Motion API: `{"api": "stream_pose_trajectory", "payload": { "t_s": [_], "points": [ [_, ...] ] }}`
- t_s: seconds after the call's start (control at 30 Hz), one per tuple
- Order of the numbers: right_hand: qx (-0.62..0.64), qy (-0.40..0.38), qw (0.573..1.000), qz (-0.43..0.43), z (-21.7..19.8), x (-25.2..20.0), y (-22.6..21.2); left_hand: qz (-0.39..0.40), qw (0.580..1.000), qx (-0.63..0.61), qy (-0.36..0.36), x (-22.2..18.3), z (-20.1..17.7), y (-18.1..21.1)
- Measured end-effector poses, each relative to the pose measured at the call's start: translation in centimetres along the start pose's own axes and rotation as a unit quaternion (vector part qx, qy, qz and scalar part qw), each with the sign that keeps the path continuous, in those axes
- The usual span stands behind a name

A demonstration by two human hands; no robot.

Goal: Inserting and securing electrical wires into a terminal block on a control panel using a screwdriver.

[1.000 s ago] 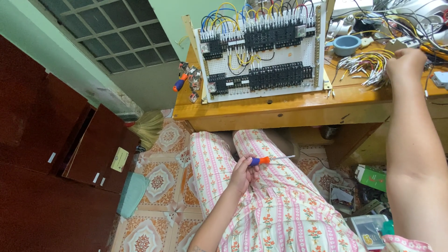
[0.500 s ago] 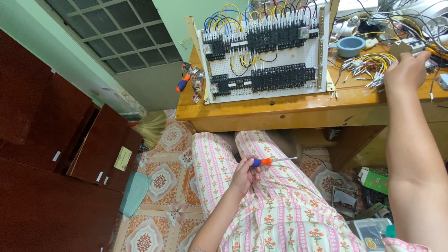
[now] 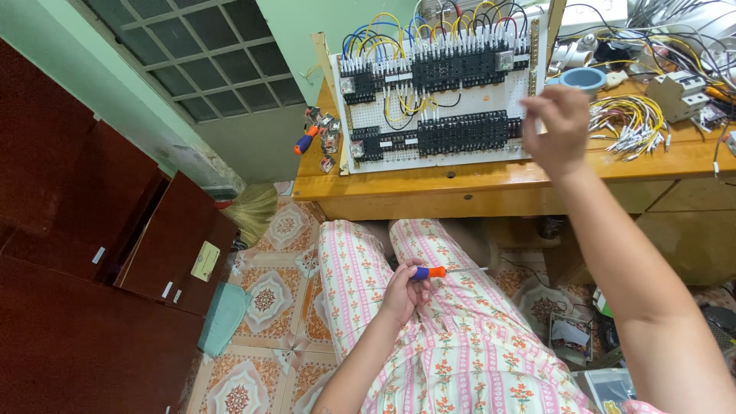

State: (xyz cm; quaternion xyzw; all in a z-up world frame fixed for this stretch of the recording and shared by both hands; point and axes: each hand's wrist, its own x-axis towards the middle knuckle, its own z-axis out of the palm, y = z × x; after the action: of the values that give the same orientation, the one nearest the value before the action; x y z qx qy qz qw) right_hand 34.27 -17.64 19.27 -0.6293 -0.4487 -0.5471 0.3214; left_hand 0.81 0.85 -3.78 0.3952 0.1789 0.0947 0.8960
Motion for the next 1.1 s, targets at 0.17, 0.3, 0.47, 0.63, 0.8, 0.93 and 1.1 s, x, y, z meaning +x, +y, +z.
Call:
{"api": "stream_pose_trajectory", "payload": {
  "t_s": [0.17, 0.3, 0.47, 0.63, 0.8, 0.93, 1.1],
  "points": [
    [0.027, -0.049, 0.998, -0.011, 2.3, 2.7, -6.0, 0.003, 0.999, -0.036, 0.028, 0.8, -1.8, -1.2],
    [0.049, -0.106, 0.992, 0.042, 3.9, 3.4, -8.0, 0.018, 0.996, -0.079, 0.048, 1.6, -3.2, -1.7],
    [0.034, -0.101, 0.983, 0.149, 6.9, 2.7, -7.2, 0.051, 0.993, -0.067, 0.087, 1.8, -3.1, -1.6],
    [-0.012, -0.091, 0.966, 0.244, 9.2, 3.1, -6.9, 0.2, 0.966, 0.065, 0.152, 0.0, 2.8, 5.9],
    [-0.089, -0.06, 0.965, 0.238, 9.8, 3.5, -7.9, 0.46, 0.851, 0.243, 0.073, -0.3, 10.3, 14.9],
    [-0.086, -0.071, 0.964, 0.241, 9.6, 3.6, -8.1, 0.508, 0.777, 0.365, 0.073, 1.0, 16.8, 20.0],
    [-0.102, -0.036, 0.973, 0.206, 8.9, 4.1, -9.0, 0.562, 0.653, 0.505, 0.044, 3.8, 22.4, 22.8]
  ]
}}
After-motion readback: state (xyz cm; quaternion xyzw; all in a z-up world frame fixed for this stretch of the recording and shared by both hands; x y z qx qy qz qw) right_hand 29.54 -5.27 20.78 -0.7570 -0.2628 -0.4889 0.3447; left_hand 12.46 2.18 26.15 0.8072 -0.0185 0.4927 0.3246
